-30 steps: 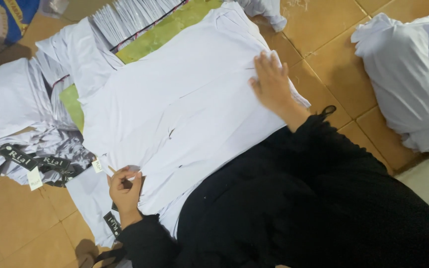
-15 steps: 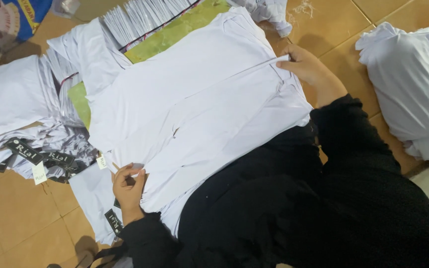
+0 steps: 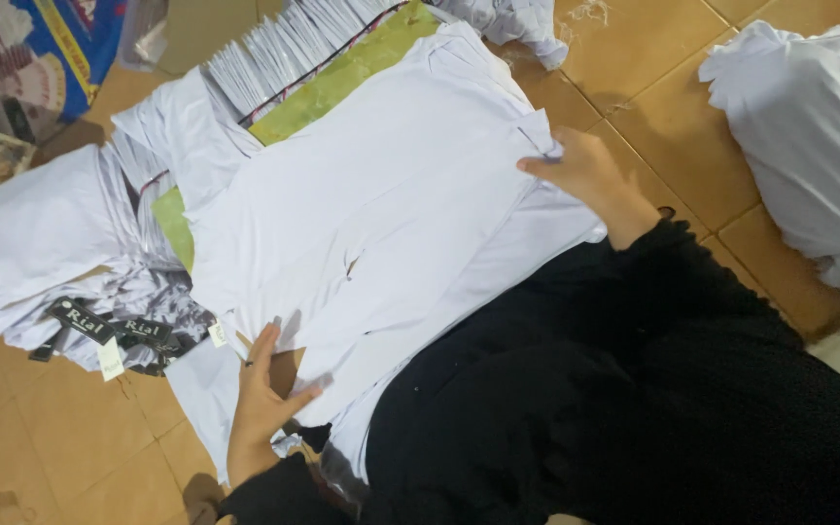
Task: The person folds white t-shirts on the floor. They place a cardboard insert inside each shirt, fold the sleeves and sides, and then fold the bottom up. The folded shirts are stacked on top of each other.
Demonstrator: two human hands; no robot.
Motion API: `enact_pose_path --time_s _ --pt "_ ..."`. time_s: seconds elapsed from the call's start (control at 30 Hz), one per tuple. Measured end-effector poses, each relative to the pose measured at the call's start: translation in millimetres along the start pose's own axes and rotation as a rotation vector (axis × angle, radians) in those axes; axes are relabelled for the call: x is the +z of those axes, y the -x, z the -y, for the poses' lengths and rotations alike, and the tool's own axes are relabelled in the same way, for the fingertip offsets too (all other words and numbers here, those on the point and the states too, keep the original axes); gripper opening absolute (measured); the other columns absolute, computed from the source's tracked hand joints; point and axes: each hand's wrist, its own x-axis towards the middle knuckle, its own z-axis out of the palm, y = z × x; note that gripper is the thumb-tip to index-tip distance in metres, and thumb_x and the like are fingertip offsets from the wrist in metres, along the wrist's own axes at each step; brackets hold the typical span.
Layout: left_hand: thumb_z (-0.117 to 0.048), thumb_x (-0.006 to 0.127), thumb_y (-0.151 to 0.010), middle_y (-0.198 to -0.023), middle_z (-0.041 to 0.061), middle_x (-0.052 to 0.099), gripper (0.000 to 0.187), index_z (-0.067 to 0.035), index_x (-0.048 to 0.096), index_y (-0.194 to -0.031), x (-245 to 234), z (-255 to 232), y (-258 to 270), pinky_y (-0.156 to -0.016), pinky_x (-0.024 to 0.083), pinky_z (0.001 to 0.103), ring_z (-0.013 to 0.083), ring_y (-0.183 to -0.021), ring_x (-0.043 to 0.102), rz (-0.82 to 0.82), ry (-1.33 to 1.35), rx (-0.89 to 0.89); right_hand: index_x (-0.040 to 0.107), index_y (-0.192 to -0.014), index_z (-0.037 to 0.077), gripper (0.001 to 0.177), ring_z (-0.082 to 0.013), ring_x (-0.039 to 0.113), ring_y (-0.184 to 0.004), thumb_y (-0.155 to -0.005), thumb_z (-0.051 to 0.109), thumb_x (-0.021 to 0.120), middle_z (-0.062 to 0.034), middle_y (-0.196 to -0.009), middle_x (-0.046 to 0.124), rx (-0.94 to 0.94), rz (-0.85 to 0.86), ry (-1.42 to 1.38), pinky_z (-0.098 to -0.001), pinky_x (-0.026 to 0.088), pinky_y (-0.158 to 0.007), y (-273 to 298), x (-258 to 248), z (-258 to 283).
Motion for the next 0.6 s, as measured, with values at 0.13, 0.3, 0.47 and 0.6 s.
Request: enact_pose_path --time_s 0.13,0.3,0.47,0.6 --pt "-0.043 0.094 -0.064 -0.172 -0.005 0.019 0.123 -0.023 0.022 -0.162 -3 10 3 -0.122 0.004 0.062 0.0183 -0.159 0.011 0.131 -0.340 -0.177 0.049 -0.102 0.009 0.044 -0.0392 0.066 -0.087 -0.096 0.048 0.066 -0.0111 -0.085 0.065 -0.135 -0.058 0.119 -0.0510 0.046 -0.072 14 20 8" --pt "-0.049 0.084 -0.073 -0.165 0.005 0.034 0.103 -0.024 0.033 -0.159 6 28 5 -0.120 0.001 0.063 0.0240 -0.157 0.021 0.020 -0.397 -0.140 0.066 -0.120 0.012 0.036 -0.0210 0.066 -0.097 -0.093 0.035 0.073 -0.0035 -0.108 0.072 -0.143 -0.098 -0.312 -0.0347 0.049 -0.085 5 13 -6" --pt "-0.052 0.082 -0.077 -0.159 -0.003 0.047 0.088 -0.030 0.045 -0.154 24 -6 -14 -0.118 0.001 0.077 0.0231 -0.151 0.035 -0.007 -0.470 -0.169 0.062 -0.132 0.001 0.042 -0.0129 0.070 -0.091 -0.097 0.022 0.071 -0.0028 -0.113 0.070 0.048 0.042 -0.831 -0.0233 0.056 -0.081 -3 -28 -6" --pt "-0.054 0.078 -0.078 -0.158 -0.005 0.047 0.084 -0.039 0.043 -0.154 50 -38 -45 -0.116 0.003 0.078 0.0212 -0.149 0.039 -0.022 -0.515 -0.072 0.066 -0.125 0.015 0.038 -0.0125 0.076 -0.090 -0.097 0.037 0.078 -0.0001 -0.109 0.074 0.077 0.221 -1.190 -0.0276 0.060 -0.079 -49 -44 -54"
